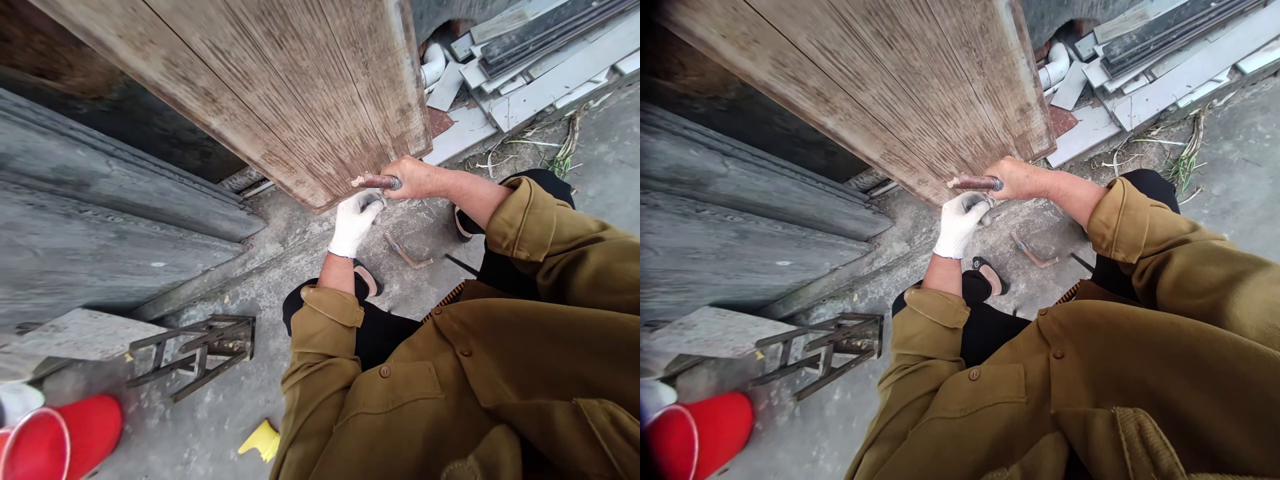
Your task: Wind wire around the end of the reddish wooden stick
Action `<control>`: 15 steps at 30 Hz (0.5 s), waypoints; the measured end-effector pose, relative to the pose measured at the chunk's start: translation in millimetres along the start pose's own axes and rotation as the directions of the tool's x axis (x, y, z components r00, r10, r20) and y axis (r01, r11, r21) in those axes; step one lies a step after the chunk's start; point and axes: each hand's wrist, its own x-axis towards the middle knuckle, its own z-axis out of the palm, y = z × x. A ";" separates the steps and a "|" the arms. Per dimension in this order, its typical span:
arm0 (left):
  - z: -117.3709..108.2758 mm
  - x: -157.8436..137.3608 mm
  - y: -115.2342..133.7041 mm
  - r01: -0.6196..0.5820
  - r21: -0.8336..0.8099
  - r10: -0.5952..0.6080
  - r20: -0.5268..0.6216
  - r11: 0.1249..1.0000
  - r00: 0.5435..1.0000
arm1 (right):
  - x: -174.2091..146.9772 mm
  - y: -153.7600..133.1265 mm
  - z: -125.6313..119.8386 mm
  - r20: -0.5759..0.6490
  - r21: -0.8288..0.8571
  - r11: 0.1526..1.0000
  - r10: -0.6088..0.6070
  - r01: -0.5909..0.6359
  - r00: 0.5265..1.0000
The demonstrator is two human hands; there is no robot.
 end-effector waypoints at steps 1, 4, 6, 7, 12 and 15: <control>0.6 0.6 0.4 0.018 -0.026 -0.018 0.004 0.999 1.000 | -0.4 -0.6 -0.4 0.003 0.014 1.000 0.001 -0.001 1.000; 2.9 1.9 2.6 0.046 -0.149 -0.044 0.018 0.988 0.999 | -1.7 -3.7 -1.3 0.014 0.049 0.999 -0.002 0.001 1.000; 4.1 2.5 4.1 0.050 -0.204 -0.049 0.008 0.978 0.999 | -2.3 -5.9 -1.3 0.005 0.061 0.998 -0.002 0.002 1.000; 4.5 2.8 4.6 0.050 -0.213 -0.052 -0.003 0.976 0.999 | -2.5 -6.8 -1.2 0.000 0.062 0.998 -0.004 0.004 1.000; 6.0 1.4 2.7 0.106 -0.212 -0.101 0.031 0.972 0.994 | -2.7 -7.8 -0.6 0.027 -0.008 0.995 -0.098 0.099 0.995; 6.4 -1.5 1.8 0.171 -0.223 -0.150 0.110 0.960 0.983 | -3.0 -3.9 -0.5 0.076 -0.082 0.974 -0.204 0.210 0.976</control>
